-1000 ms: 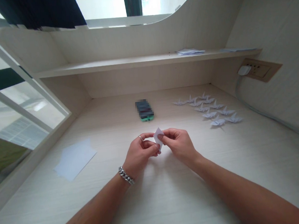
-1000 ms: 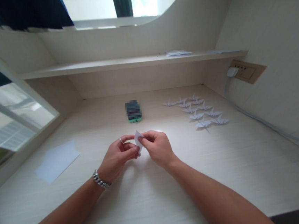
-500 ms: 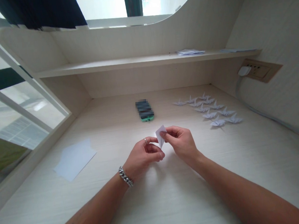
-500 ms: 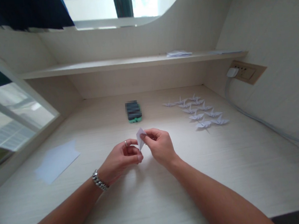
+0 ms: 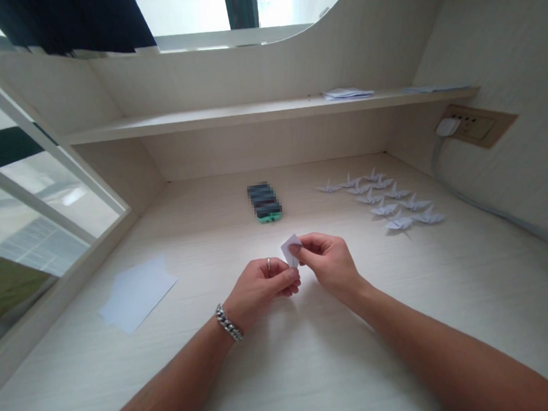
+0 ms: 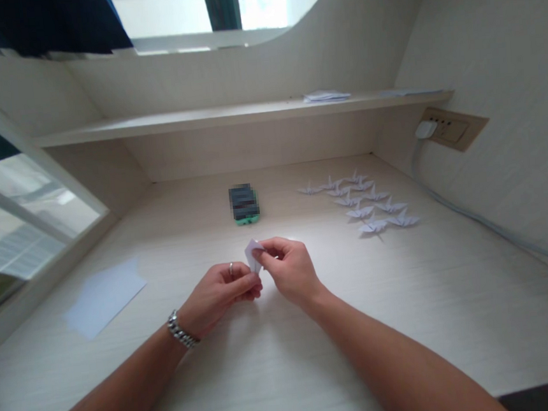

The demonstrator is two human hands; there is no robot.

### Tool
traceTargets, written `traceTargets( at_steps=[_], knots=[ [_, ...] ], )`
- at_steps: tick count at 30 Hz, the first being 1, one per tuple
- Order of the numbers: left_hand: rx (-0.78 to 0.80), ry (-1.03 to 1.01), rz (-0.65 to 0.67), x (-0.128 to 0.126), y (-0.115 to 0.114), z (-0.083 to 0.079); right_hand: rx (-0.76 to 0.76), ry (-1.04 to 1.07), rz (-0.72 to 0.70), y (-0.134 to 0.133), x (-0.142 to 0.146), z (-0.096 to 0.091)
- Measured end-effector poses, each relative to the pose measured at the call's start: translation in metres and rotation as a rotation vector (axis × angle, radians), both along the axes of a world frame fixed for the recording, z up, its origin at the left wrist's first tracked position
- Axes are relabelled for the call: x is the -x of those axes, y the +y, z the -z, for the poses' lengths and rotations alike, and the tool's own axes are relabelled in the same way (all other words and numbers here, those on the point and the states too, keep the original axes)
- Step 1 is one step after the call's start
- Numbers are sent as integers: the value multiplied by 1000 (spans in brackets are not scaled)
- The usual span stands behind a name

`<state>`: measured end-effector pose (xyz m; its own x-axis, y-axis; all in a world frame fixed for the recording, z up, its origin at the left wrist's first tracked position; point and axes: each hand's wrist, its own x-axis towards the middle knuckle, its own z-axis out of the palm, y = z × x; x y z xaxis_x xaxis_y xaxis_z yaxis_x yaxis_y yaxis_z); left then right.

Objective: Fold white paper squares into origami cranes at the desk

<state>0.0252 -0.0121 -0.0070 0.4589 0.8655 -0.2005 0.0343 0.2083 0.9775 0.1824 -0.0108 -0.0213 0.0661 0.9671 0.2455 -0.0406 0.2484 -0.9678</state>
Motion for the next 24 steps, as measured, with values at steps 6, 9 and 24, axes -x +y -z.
traceTargets(
  at_steps=[6,9,24],
  knots=[
    [-35,16,30,1,1,0,-8,-13,8,-1,0,-1],
    [-5,-23,15,0,0,-2,17,21,-51,-3,1,-3],
    [-13,100,17,0,0,-2,33,-1,-49,-5,2,-4]
  ],
)
